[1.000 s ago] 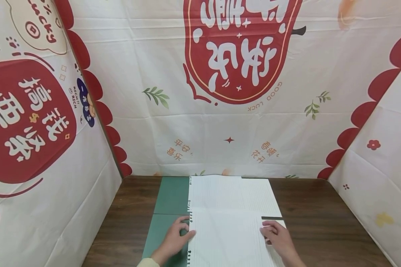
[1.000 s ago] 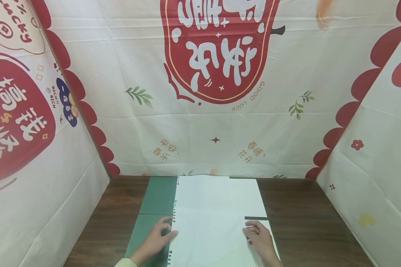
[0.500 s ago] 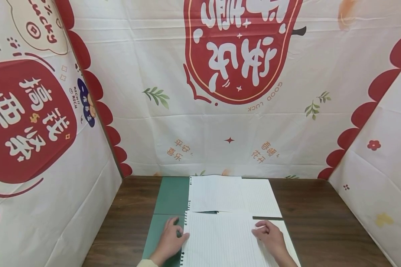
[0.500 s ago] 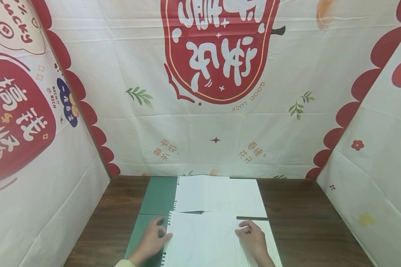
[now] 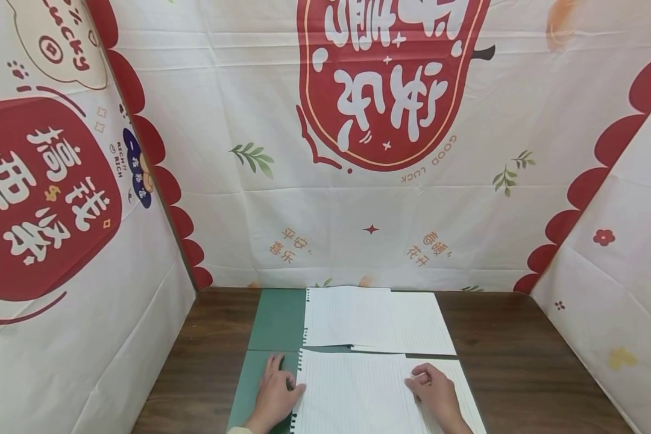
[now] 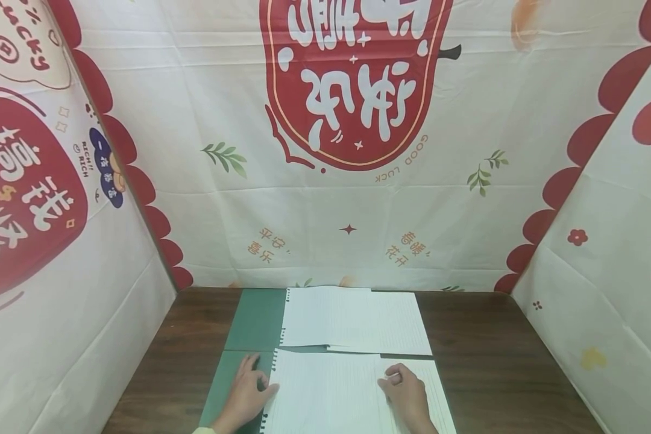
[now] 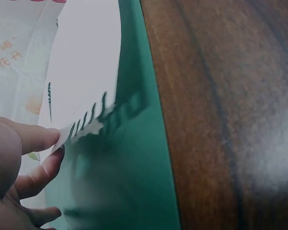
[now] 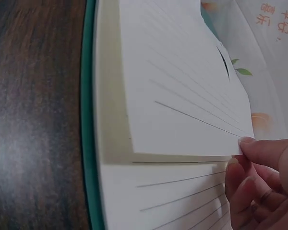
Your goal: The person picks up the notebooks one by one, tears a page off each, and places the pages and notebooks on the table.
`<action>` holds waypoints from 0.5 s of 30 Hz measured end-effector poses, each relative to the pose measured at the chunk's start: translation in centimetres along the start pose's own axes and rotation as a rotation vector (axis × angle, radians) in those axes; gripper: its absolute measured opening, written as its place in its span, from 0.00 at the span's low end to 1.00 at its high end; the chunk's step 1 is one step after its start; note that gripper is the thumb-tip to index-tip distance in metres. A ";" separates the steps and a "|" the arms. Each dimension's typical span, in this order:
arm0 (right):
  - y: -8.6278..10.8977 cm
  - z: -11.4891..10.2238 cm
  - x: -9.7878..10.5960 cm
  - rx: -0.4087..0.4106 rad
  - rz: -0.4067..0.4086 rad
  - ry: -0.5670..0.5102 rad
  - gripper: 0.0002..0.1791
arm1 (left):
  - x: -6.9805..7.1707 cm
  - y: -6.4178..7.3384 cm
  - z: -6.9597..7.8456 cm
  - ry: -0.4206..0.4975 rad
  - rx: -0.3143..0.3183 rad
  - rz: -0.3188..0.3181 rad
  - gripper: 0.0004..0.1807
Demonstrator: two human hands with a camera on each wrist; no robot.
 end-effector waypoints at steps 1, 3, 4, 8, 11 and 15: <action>0.0 0.0 -0.1 0.002 0.001 0.004 0.14 | 0.0 0.0 -0.1 -0.012 0.003 0.006 0.19; 0.1 0.0 -0.2 0.004 0.001 0.009 0.14 | -0.1 0.0 -0.1 -0.036 0.005 0.024 0.18; 0.1 0.0 -0.2 0.006 0.005 0.012 0.14 | 0.0 0.0 -0.1 -0.048 0.005 0.032 0.18; 0.1 -0.1 -0.1 0.011 0.028 0.034 0.15 | 0.1 0.2 -0.1 -0.076 0.021 0.063 0.16; 0.1 -0.2 0.2 0.015 0.053 0.042 0.15 | 0.3 0.4 -0.1 -0.086 0.039 0.069 0.14; 0.2 -0.8 0.5 0.027 0.066 0.066 0.15 | 0.5 0.7 0.5 -0.091 0.039 0.072 0.15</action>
Point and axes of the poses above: each hand's wrist, its own y-axis away from the middle knuckle, its own x-axis out of the back of the hand, z = x × y, the point moved 9 cm from there along -y, towards the middle knuckle, and after that the axes turned 1 degree about x, right-handed, at the moved point
